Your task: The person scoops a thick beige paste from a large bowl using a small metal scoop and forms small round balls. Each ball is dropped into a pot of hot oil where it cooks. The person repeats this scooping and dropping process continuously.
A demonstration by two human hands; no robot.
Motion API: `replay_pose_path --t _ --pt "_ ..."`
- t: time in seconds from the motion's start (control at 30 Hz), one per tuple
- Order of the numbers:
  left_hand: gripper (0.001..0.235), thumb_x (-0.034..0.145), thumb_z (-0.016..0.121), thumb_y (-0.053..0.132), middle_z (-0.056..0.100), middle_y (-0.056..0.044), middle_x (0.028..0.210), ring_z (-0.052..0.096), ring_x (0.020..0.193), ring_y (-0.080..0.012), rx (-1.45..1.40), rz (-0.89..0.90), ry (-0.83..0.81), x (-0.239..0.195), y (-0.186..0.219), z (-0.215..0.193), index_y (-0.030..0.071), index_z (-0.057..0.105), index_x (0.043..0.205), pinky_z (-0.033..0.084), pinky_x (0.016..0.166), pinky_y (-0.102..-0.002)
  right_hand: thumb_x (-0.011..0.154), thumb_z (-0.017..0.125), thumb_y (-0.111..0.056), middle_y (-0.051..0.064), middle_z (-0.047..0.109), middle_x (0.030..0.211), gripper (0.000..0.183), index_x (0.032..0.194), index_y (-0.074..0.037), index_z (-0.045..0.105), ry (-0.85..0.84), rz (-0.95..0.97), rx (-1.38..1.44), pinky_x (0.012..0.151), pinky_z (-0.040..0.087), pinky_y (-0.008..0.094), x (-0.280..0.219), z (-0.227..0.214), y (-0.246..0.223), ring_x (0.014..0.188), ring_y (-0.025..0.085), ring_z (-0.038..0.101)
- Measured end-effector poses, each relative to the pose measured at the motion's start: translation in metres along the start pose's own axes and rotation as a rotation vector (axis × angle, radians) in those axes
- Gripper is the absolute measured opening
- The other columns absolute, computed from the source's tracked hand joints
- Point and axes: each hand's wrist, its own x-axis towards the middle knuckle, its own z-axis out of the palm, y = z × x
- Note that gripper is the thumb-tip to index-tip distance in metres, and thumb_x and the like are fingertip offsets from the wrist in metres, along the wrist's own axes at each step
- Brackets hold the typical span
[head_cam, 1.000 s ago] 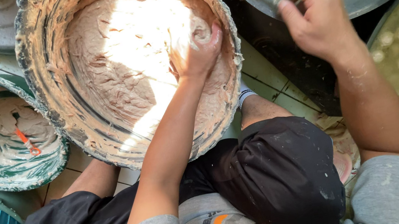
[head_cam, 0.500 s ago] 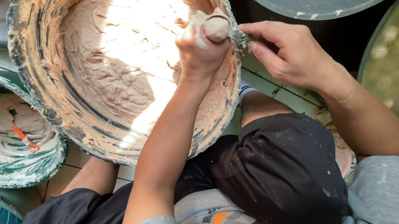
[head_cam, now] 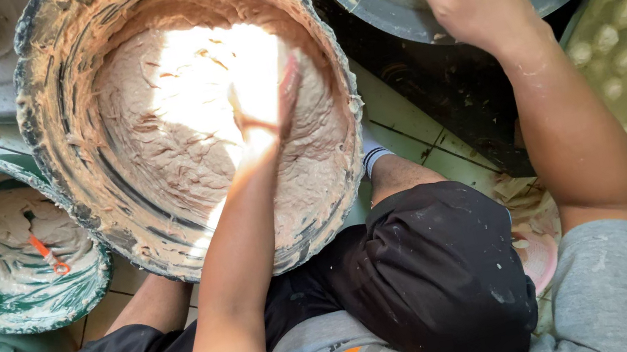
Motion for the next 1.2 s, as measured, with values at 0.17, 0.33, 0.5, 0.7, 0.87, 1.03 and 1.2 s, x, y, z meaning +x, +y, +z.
replay_pose_path --t 0.17,0.33,0.5,0.7,0.87,1.03,1.2 --pt "0.038 0.096 0.071 0.041 0.068 -0.018 0.1 0.064 0.087 -0.0344 -0.166 0.136 0.11 -0.01 0.0 0.026 0.005 0.069 0.108 0.053 0.078 -0.042 0.112 0.067 -0.008 0.013 0.074 0.103 0.013 0.122 -0.001 0.069 0.097 0.037 0.041 0.078 0.057 0.032 -0.001 -0.001 -0.007 0.086 0.018 0.072" --pt "0.013 0.096 0.075 0.02 0.067 -0.007 0.082 0.064 0.063 -0.0241 0.121 0.533 0.439 -0.018 0.013 0.028 0.015 0.075 0.108 0.053 0.057 -0.034 0.108 0.066 -0.009 0.007 0.068 0.096 0.019 0.124 0.001 0.064 -0.177 0.454 0.511 0.06 0.049 0.026 -0.031 -0.003 -0.044 0.072 0.01 0.062" --pt "0.011 0.085 0.079 0.026 0.071 -0.009 0.081 0.061 0.058 -0.027 0.19 0.569 0.468 -0.02 0.017 0.029 0.024 0.073 0.094 0.048 0.053 -0.04 0.105 0.065 -0.004 0.009 0.071 0.102 0.029 0.133 0.002 0.064 -0.229 -0.003 0.352 0.076 0.054 0.025 -0.043 0.009 -0.082 0.087 0.009 0.066" --pt "0.037 0.073 0.083 0.031 0.072 -0.013 0.085 0.072 0.078 -0.034 -0.167 0.191 0.155 -0.022 0.018 0.036 0.006 0.071 0.098 0.059 0.073 -0.043 0.106 0.059 -0.008 0.002 0.07 0.096 0.027 0.131 -0.001 0.064 -0.477 0.363 0.736 0.064 0.048 0.02 -0.037 0.014 -0.087 0.078 0.002 0.058" --pt "0.027 0.076 0.083 0.026 0.071 -0.012 0.077 0.07 0.069 -0.0284 -0.071 0.238 0.203 -0.011 0.018 0.039 0.005 0.075 0.092 0.056 0.065 -0.04 0.105 0.06 -0.01 0.0 0.068 0.095 0.029 0.132 -0.003 0.064 -0.366 0.456 0.676 0.055 0.045 0.022 -0.038 0.006 -0.053 0.067 0.003 0.055" --pt "0.019 0.083 0.082 0.021 0.069 -0.01 0.071 0.068 0.06 -0.023 -0.336 0.099 0.3 -0.015 0.024 0.035 0.003 0.074 0.082 0.057 0.059 -0.033 0.109 0.065 0.0 0.007 0.069 0.108 0.022 0.131 0.005 0.066 -0.039 0.065 0.237 0.073 0.051 0.026 -0.027 -0.005 -0.02 0.088 0.009 0.061" --pt "0.014 0.09 0.081 0.018 0.069 -0.004 0.077 0.07 0.062 -0.0211 -0.214 0.323 0.377 -0.02 0.03 0.022 0.007 0.074 0.095 0.061 0.064 -0.03 0.112 0.067 -0.001 0.008 0.07 0.101 0.022 0.134 0.0 0.069 -0.097 0.208 0.346 0.069 0.049 0.026 -0.031 -0.004 -0.031 0.081 0.009 0.06"
